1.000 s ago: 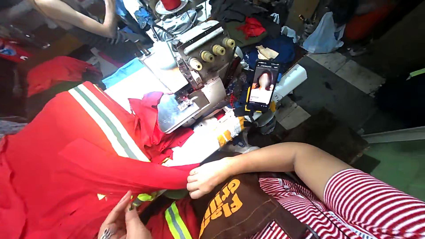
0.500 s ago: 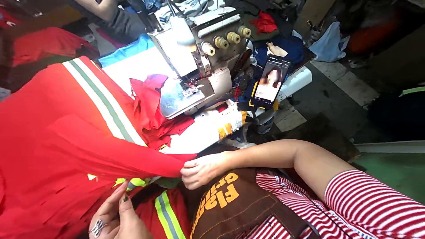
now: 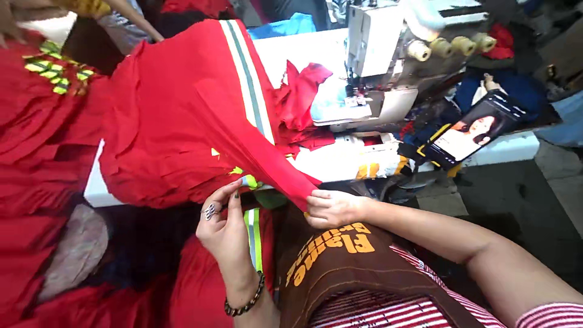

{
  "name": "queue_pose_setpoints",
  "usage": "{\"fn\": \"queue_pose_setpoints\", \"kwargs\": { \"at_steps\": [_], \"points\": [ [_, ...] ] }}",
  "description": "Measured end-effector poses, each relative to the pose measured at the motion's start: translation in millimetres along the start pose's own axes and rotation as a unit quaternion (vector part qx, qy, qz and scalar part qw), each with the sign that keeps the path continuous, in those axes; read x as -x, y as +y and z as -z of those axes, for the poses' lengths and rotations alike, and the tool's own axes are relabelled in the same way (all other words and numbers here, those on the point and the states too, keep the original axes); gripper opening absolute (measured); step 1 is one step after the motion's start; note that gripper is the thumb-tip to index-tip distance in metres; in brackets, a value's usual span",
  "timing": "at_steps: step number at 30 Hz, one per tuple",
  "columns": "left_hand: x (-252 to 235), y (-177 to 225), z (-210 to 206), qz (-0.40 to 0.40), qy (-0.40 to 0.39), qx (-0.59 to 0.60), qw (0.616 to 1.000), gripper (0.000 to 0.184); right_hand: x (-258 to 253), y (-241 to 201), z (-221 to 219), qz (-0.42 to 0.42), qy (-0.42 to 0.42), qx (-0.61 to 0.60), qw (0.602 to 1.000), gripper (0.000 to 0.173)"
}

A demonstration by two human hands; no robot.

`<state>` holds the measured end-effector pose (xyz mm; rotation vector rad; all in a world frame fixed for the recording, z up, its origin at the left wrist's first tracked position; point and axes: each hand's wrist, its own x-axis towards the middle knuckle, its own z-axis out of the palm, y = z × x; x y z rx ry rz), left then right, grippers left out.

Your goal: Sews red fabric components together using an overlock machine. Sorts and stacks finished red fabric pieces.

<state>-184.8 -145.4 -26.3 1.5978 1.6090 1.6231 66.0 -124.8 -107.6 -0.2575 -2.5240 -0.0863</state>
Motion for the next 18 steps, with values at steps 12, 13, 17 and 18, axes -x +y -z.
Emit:
{"fn": "queue_pose_setpoints", "kwargs": {
  "at_steps": [12,13,17,18],
  "points": [
    [3.2,7.6,-14.0,0.041,-0.030,0.036,0.998,0.017,-1.8,1.1,12.5,-0.133,0.058,-0.149,0.978,0.013],
    [4.3,6.9,-13.9,0.047,-0.035,0.034,0.998,0.018,-5.6,2.0,17.4,-0.165,0.066,-0.157,0.972,0.015],
    [12.0,-5.6,-14.3,0.027,-0.129,0.010,0.991,0.020,-10.3,6.2,18.3,-0.311,0.110,-0.228,0.916,0.018],
    [14.3,-9.3,-14.9,0.010,-0.173,-0.015,0.985,0.023,-9.9,7.2,18.5,-0.344,0.115,-0.255,0.896,0.019]
  ]
}}
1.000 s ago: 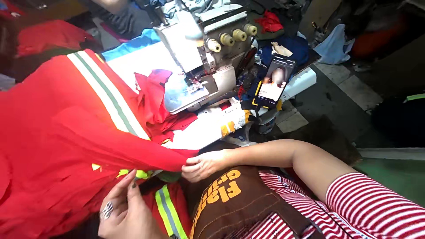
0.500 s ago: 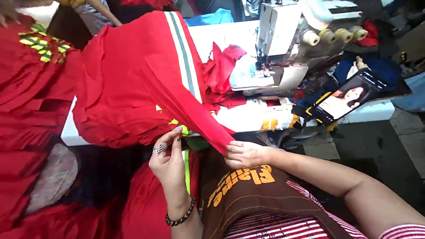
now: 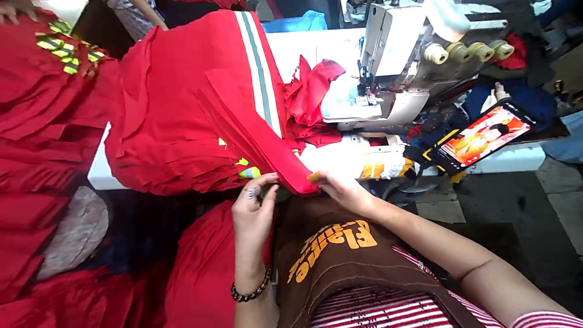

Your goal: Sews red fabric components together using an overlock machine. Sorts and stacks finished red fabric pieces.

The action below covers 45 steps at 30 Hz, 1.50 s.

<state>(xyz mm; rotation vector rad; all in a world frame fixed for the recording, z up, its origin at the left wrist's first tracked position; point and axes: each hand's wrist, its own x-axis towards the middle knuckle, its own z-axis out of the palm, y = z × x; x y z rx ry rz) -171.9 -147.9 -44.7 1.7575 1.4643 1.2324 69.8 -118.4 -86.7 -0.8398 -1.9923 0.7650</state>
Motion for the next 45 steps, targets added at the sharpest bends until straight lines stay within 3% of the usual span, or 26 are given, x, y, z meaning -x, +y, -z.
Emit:
{"fn": "queue_pose_setpoints", "kwargs": {
  "at_steps": [4,10,15,18,25,29,34,39,43,45],
  "points": [
    [5.7,-0.4,-22.8,-0.048,-0.118,-0.101,0.987,0.029,-0.1,-5.9,7.2,-0.112,-0.029,-0.106,0.988,0.028],
    [9.2,6.1,-48.5,-0.022,-0.093,-0.159,0.983,0.020,0.7,-11.4,5.6,-0.111,0.015,-0.089,0.990,0.031],
    [5.9,10.4,-44.9,0.046,-0.085,-0.061,0.993,0.008,2.3,-10.7,12.5,-0.157,0.000,-0.143,0.977,0.029],
    [5.4,12.1,-46.2,0.073,-0.078,0.009,0.994,0.008,3.3,-11.4,14.0,-0.140,-0.007,-0.152,0.978,0.025],
    [2.5,19.3,-49.6,0.113,-0.048,0.105,0.987,0.025,5.3,-10.9,19.4,-0.133,-0.027,-0.136,0.981,0.021],
    [4.5,18.9,-48.0,0.090,-0.060,0.104,0.989,0.033,7.3,-13.2,17.8,-0.125,-0.031,-0.105,0.986,0.022],
    [8.2,11.4,-44.9,-0.008,-0.091,0.055,0.994,0.010,1.7,-19.9,19.7,-0.077,-0.040,-0.116,0.989,0.032],
    [-3.8,15.1,-41.6,-0.058,-0.076,-0.005,0.995,0.006,-14.2,-31.2,29.0,-0.056,-0.108,-0.106,0.987,0.056],
    [-10.4,21.6,-43.1,-0.082,-0.048,-0.010,0.995,0.012,-25.7,-34.1,27.3,-0.038,-0.035,-0.089,0.995,0.032],
    [-9.7,26.4,-43.2,-0.093,-0.021,0.017,0.995,0.014,-32.1,-34.4,32.0,-0.045,-0.037,-0.066,0.996,0.030]
  ]
}}
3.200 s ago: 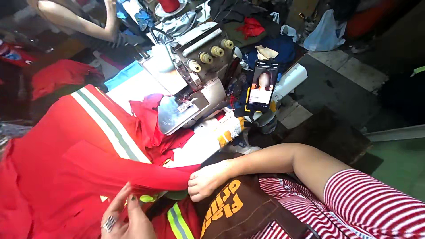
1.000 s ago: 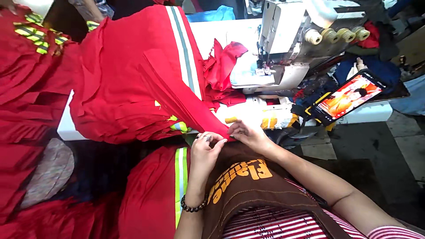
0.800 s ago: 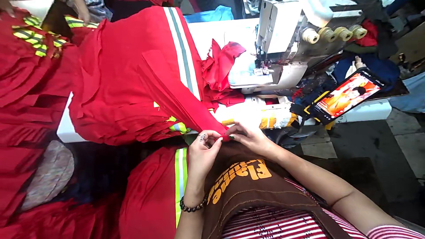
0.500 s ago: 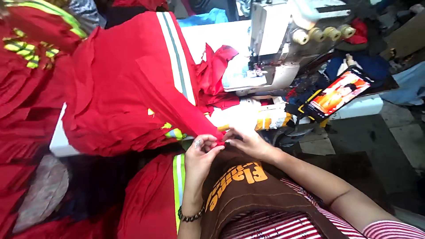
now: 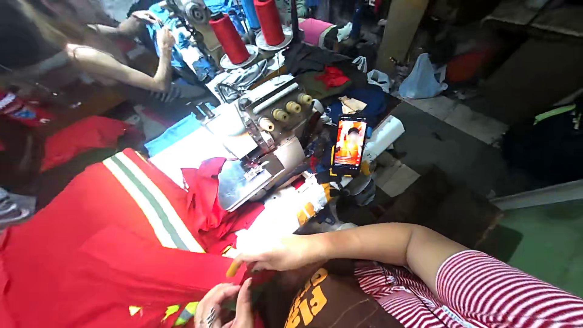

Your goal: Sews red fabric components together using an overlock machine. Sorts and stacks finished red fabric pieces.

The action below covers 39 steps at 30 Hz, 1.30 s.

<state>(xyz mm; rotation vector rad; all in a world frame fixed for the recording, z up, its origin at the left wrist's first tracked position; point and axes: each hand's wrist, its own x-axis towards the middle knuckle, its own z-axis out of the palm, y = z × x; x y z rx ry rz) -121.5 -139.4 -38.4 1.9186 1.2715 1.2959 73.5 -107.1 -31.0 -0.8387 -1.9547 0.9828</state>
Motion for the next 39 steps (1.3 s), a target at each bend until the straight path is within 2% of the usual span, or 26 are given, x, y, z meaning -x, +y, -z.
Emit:
{"fn": "queue_pose_setpoints", "kwargs": {
  "at_steps": [2,4,7,10,12,13,14,16,18,20,24,27,29,33,35,37,39],
  "points": [
    [0.4,8.2,1.2,0.009,0.037,0.021,0.999,0.010,-3.0,3.7,1.5,0.021,0.030,0.037,0.999,0.027],
    [1.4,14.8,5.5,0.044,0.040,0.057,0.997,0.004,-4.9,7.5,1.2,0.062,0.084,0.082,0.991,0.024],
    [2.1,16.3,12.1,0.098,-0.057,0.121,0.986,0.022,-10.7,3.8,3.1,0.112,0.142,0.118,0.976,0.021],
    [-5.8,14.0,13.9,0.188,-0.158,0.193,0.950,0.041,-16.6,-5.0,5.2,0.171,0.173,0.101,0.965,0.018],
    [-25.9,17.6,12.3,0.270,-0.102,0.260,0.921,0.044,-18.8,-13.4,6.7,0.233,0.178,0.057,0.954,0.015],
    [-40.4,16.0,14.4,0.278,-0.050,0.284,0.916,0.041,-18.0,-18.9,8.2,0.263,0.167,0.035,0.950,0.014],
    [-58.0,12.1,18.1,0.265,-0.006,0.296,0.917,0.035,-15.5,-25.2,9.8,0.284,0.155,0.025,0.946,0.013],
    [-99.7,-5.3,29.7,0.199,0.034,0.319,0.926,0.028,-6.3,-37.0,13.2,0.306,0.125,0.021,0.943,0.014],
    [-139.9,-16.8,41.3,0.175,0.053,0.322,0.929,0.025,6.6,-47.9,18.1,0.314,0.102,0.018,0.944,0.015],
    [-169.5,-20.9,46.7,0.186,0.083,0.312,0.928,0.024,22.0,-57.1,26.0,0.305,0.075,0.026,0.949,0.014],
    [-197.4,-52.2,44.0,0.185,0.118,0.304,0.927,0.027,53.0,-72.7,43.2,0.259,0.010,0.002,0.966,0.013],
    [-194.9,-55.9,28.4,0.183,0.145,0.299,0.925,0.026,71.0,-76.9,51.8,0.217,-0.036,-0.002,0.976,0.013],
    [-184.5,-44.1,12.0,0.178,0.157,0.304,0.923,0.021,77.5,-77.4,56.2,0.196,-0.062,0.002,0.979,0.015],
    [-148.9,3.4,-26.1,0.200,0.176,0.250,0.931,0.022,76.5,-77.4,56.7,0.186,-0.087,-0.013,0.979,0.018],
    [-124.9,22.2,-45.4,0.184,0.151,0.231,0.943,0.016,69.5,-74.7,53.9,0.180,-0.058,0.023,0.982,0.017],
    [-97.6,29.4,-60.9,0.137,0.083,0.279,0.947,0.014,59.6,-68.4,51.6,0.163,-0.005,0.062,0.985,0.017],
    [-73.6,35.0,-71.1,0.122,0.017,0.338,0.933,0.017,49.3,-61.8,49.0,0.129,0.059,0.092,0.986,0.016]
  ]
}}
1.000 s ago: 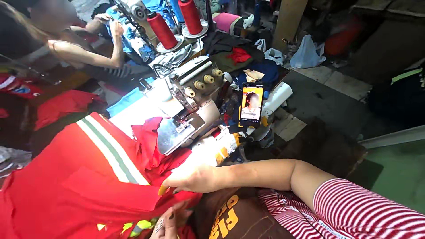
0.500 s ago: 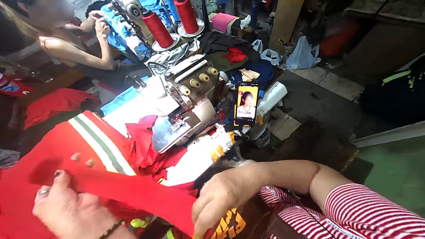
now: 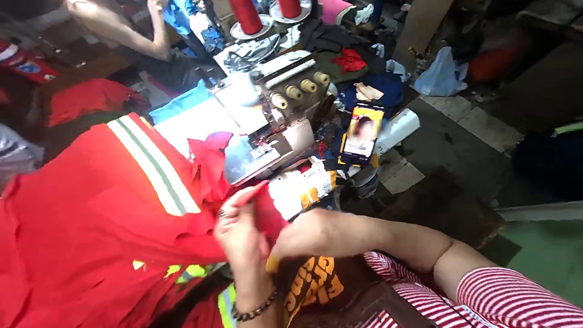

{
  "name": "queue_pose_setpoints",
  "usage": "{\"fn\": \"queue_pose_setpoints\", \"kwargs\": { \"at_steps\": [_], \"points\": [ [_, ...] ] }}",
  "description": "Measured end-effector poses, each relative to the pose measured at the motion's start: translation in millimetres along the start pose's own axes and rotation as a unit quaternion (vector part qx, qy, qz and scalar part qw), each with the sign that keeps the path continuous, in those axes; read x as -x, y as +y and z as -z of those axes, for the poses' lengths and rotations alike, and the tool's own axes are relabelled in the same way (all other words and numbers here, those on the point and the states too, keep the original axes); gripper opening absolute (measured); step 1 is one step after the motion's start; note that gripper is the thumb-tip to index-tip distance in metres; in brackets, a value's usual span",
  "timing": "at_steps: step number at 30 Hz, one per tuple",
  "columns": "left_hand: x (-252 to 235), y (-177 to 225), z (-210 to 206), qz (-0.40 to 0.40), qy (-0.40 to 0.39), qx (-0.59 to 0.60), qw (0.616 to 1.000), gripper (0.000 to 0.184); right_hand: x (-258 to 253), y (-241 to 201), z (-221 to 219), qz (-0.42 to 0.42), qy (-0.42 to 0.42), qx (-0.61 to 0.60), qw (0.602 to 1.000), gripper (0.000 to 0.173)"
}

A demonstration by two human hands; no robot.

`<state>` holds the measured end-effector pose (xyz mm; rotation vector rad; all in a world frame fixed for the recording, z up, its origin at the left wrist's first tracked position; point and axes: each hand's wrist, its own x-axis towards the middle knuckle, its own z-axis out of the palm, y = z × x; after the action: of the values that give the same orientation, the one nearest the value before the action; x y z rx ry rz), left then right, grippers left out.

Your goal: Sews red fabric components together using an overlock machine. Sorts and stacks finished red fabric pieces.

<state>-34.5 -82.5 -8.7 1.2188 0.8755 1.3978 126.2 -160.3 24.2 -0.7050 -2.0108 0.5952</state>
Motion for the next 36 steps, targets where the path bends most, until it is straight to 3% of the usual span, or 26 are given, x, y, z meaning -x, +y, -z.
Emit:
{"fn": "queue_pose_setpoints", "kwargs": {
  "at_steps": [2,6,11,17,20,23,25,30,36],
  "points": [
    [18.5,1.4,-11.2,0.051,-0.010,0.070,0.996,0.018,-6.9,6.0,-2.0,-0.056,0.066,0.037,0.996,0.015],
    [30.6,9.1,-25.6,0.133,0.048,0.127,0.982,0.021,-9.5,13.5,-0.9,-0.148,0.170,0.057,0.973,0.016],
    [32.0,10.9,-16.1,0.152,-0.002,0.161,0.975,0.018,-6.9,16.3,3.7,-0.163,0.203,0.085,0.962,0.017],
    [29.4,1.0,-16.4,0.119,-0.013,0.108,0.987,0.022,-1.6,8.7,3.2,-0.126,0.065,0.084,0.986,0.017],
    [27.6,-2.5,-15.0,0.130,0.014,0.097,0.987,0.011,5.3,8.9,-3.2,-0.067,-0.045,0.065,0.995,0.013],
    [26.7,-4.4,-16.9,0.134,0.050,0.101,0.985,0.014,9.2,11.0,-5.2,-0.034,-0.143,0.022,0.989,0.012],
    [28.2,-0.2,-18.1,0.135,0.049,0.083,0.986,0.019,5.1,10.9,-2.6,-0.053,-0.102,0.018,0.993,0.013],
    [33.4,1.4,-13.5,0.132,-0.003,0.116,0.985,0.023,-9.1,16.2,10.6,-0.148,0.132,0.089,0.976,0.015],
    [33.1,1.0,-8.1,0.148,-0.057,0.155,0.975,0.028,-8.4,22.2,13.5,-0.173,0.166,0.093,0.966,0.022]
  ]
}}
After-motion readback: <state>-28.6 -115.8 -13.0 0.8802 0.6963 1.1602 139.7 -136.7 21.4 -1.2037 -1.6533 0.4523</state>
